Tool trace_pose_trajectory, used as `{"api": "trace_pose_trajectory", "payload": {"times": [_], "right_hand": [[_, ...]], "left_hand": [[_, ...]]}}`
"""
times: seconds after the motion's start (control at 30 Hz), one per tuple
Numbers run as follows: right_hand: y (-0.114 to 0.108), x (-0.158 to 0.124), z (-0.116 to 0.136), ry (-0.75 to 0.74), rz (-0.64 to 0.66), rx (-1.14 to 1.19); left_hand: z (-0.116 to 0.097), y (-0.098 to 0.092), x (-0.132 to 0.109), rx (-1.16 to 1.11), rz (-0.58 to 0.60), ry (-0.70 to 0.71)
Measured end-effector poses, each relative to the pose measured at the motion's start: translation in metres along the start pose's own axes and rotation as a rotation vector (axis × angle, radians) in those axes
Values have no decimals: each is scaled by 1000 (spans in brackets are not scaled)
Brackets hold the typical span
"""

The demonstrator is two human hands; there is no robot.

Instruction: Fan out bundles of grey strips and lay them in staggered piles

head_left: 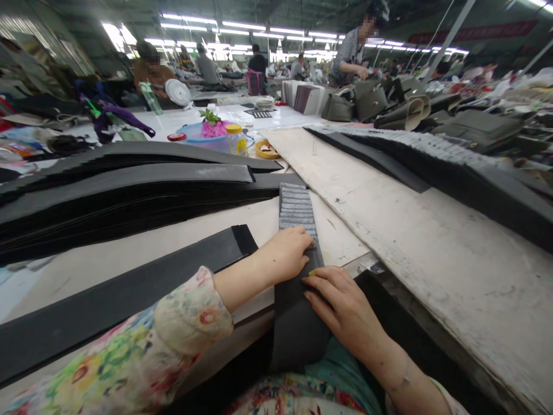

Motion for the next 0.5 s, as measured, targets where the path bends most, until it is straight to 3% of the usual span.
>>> {"api": "trace_pose_trajectory", "payload": {"times": [0.5], "right_hand": [[1,2,-3,23,4,73]], "left_hand": [[-14,11,-16,206,-16,148]]}}
Point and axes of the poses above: each hand's wrist, its own x-axis towards the middle knuckle, its own y-axis out of the palm, z = x × y, the point moved 7 cm from there along x, towards the middle knuckle
